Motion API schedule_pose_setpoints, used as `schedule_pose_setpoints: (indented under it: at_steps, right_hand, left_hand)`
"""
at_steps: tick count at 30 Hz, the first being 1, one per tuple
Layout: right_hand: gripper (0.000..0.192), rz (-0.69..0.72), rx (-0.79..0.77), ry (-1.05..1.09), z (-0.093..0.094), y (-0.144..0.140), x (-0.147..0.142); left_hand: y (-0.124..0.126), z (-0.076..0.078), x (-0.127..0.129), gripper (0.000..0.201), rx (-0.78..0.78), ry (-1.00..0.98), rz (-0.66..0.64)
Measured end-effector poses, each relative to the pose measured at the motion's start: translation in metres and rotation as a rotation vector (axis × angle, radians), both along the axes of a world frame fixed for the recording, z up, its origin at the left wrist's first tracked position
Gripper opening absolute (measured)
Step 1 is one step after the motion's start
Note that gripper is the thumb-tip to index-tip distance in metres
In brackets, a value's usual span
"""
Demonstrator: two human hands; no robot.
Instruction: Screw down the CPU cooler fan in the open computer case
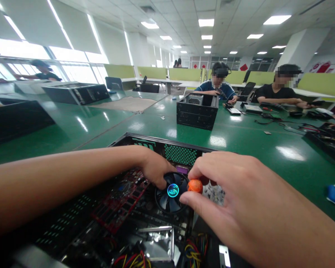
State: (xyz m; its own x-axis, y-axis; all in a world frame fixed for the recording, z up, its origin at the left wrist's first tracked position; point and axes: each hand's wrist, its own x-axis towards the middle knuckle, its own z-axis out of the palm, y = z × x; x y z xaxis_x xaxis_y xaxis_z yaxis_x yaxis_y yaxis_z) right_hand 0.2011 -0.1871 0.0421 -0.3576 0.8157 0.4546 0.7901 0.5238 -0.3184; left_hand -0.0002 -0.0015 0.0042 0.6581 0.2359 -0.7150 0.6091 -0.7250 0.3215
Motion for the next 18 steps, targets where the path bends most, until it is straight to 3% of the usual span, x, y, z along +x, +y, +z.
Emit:
schedule_pose_setpoints:
  at_steps: [11, 18]
  right_hand:
    - [0.016, 0.027, 0.065, -0.012, -0.001, 0.0, 0.001]
    - [0.016, 0.044, 0.035, -0.067, 0.012, -0.007, 0.003]
  left_hand:
    - [-0.001, 0.0, 0.002, 0.06, -0.002, 0.001, 0.006]
    - [-0.003, 0.024, 0.002, 0.08, -0.04, 0.022, -0.006]
